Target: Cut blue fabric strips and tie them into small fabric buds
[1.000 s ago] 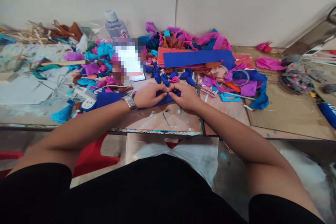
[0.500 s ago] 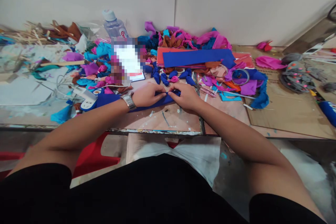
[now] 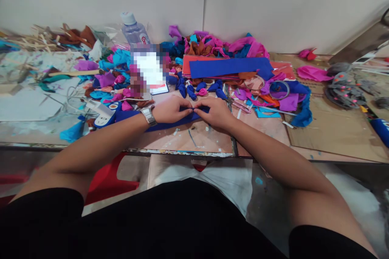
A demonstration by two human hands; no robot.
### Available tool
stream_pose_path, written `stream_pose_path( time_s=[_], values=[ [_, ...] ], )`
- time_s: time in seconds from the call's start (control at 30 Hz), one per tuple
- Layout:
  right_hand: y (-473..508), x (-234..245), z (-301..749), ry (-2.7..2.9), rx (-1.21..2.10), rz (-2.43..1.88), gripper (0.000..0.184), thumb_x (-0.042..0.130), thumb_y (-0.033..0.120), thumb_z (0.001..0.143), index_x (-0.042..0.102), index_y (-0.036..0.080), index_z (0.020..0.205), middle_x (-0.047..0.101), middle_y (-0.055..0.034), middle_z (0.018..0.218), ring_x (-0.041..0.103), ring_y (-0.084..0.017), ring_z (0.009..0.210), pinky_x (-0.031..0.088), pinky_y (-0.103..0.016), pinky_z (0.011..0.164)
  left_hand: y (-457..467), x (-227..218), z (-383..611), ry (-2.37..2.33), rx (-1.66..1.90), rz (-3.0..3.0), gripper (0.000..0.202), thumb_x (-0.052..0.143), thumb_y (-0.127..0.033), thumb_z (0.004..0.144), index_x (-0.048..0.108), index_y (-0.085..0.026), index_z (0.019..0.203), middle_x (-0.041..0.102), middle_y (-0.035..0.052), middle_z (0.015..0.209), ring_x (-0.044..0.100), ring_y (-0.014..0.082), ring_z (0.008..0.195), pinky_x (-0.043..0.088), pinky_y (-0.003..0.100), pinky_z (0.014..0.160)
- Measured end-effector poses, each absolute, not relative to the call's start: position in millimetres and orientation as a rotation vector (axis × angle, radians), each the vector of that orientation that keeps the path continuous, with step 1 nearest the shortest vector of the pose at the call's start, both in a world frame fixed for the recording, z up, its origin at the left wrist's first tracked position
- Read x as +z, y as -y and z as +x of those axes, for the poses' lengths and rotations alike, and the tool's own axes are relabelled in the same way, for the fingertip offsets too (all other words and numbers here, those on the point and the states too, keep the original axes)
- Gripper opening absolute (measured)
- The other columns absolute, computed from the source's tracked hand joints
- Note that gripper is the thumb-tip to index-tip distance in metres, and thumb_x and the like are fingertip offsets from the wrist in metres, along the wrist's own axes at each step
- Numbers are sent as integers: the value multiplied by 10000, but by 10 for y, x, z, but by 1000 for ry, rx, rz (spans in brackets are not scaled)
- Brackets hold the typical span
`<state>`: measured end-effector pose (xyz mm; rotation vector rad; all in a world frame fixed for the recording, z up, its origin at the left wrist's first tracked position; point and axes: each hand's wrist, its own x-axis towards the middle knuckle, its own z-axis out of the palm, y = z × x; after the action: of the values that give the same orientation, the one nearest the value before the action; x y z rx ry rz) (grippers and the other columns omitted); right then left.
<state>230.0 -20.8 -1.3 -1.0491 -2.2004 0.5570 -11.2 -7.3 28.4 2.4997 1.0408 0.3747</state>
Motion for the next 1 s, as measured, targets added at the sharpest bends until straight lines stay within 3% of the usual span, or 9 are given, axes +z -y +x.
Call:
stream_pose_path(
  time_s=[0.3, 0.57, 1.0],
  values=[
    [225, -25, 2280, 2119, 562, -1022, 160, 750, 263, 947, 872, 249, 1049, 875, -54, 1060, 814, -276, 1000, 609, -414, 935, 65, 302, -114, -1015, 382, 2456, 338, 531, -342, 991, 822, -171, 969, 778, 48, 825, 641, 171, 700, 430, 305, 679],
    [223, -1, 2280, 2155, 531, -983, 161, 738, 270, 946, 872, 257, 1035, 876, -52, 1064, 815, -269, 990, 616, -414, 949, 58, 291, -107, -1038, 407, 2417, 311, 544, -232, 886, 839, -187, 975, 792, 37, 818, 651, 174, 688, 448, 312, 678],
    [242, -27, 2254, 2088, 539, -902, 136, 736, 261, 933, 871, 270, 917, 872, -41, 957, 815, -243, 898, 634, -396, 881, 46, 305, -117, -1022, 399, 2369, 305, 564, -252, 871, 847, -177, 957, 791, 33, 806, 644, 162, 682, 448, 291, 655]
  ],
)
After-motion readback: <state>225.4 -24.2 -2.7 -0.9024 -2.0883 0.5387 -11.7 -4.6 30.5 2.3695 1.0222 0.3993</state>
